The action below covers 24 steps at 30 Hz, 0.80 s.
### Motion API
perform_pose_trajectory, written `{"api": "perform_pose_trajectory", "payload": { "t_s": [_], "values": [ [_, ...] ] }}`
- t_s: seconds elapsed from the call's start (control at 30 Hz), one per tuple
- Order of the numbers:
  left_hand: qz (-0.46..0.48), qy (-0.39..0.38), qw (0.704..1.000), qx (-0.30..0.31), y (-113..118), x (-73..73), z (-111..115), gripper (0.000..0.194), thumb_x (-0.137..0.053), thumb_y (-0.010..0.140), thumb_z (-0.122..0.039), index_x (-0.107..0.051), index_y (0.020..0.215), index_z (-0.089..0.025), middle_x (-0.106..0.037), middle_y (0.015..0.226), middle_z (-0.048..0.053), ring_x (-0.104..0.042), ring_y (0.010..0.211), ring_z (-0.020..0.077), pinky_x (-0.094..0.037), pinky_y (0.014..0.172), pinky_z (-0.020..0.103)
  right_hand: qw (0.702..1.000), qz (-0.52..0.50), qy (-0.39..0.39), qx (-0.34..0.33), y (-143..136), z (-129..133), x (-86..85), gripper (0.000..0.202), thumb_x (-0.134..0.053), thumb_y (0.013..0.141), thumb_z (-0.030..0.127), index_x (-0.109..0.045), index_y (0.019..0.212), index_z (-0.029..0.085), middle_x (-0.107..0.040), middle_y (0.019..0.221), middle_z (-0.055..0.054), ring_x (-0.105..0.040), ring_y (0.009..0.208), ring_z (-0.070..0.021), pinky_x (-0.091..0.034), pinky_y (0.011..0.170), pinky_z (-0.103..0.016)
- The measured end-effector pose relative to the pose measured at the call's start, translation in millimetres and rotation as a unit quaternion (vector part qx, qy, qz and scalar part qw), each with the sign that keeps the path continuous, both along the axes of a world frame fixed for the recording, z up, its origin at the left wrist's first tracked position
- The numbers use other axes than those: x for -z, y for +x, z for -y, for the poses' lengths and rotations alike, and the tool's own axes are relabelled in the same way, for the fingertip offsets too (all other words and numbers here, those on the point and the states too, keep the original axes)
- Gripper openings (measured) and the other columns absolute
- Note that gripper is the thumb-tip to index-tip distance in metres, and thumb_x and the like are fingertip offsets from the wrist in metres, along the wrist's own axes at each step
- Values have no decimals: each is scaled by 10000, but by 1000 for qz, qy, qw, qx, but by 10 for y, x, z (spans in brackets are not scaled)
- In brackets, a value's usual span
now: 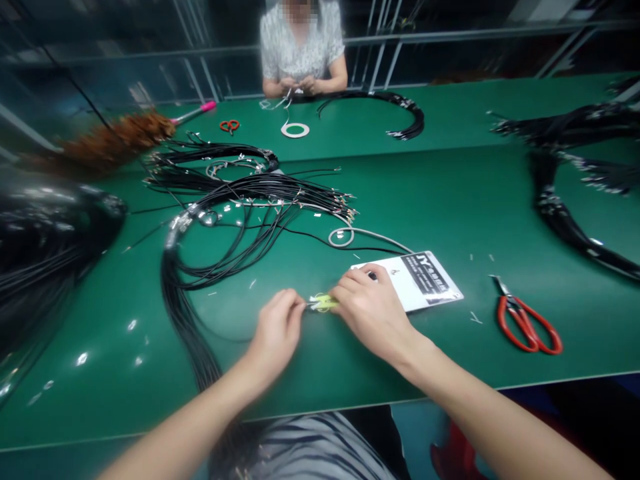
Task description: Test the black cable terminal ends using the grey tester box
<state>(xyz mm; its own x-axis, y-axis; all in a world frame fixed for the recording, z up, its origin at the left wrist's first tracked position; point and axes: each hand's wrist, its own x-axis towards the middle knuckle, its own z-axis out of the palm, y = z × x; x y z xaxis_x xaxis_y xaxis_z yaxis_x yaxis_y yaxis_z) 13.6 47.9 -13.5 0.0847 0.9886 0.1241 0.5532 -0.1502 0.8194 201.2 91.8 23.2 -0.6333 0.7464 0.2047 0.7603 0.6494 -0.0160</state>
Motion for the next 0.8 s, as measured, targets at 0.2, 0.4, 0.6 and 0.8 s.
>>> {"api": "perform_pose_trajectory", "payload": {
  "t_s": [0.2,0.4,0.6,0.8],
  "values": [
    [3,-8,1000,-2,50,36,-17,191,-463,960,-168,-558,795,-187,-584,796,21,-558,748,165,-425,703,270,1000,8,7,6,-4,14,0,167,-591,900,153,-614,740,195,-681,770,-19,-562,877,-204,-245,913,-409],
    [3,-3,1000,-2,62,31,-11,183,-465,955,-169,-565,803,-187,-589,795,24,-562,750,167,-437,705,269,999,22,-2,24,-36,63,8,86,-610,886,162,-621,805,189,-692,851,-44,-565,936,-234,-236,938,-446],
    [2,7,1000,-6,54,32,-14,186,-469,949,-187,-577,798,-189,-595,787,21,-568,740,168,-435,692,262,999,-46,7,22,92,185,-77,188,-627,907,257,-646,1080,185,-715,1108,-93,-578,1111,-272,-267,965,-456],
    [26,1,1000,-8,41,48,-14,179,-489,937,-203,-599,796,-184,-618,790,24,-574,728,168,-433,669,258,955,-241,104,135,551,599,-45,185,-581,912,155,-617,1078,229,-726,1144,-61,-627,1111,-248,-373,963,-418]
  ]
}}
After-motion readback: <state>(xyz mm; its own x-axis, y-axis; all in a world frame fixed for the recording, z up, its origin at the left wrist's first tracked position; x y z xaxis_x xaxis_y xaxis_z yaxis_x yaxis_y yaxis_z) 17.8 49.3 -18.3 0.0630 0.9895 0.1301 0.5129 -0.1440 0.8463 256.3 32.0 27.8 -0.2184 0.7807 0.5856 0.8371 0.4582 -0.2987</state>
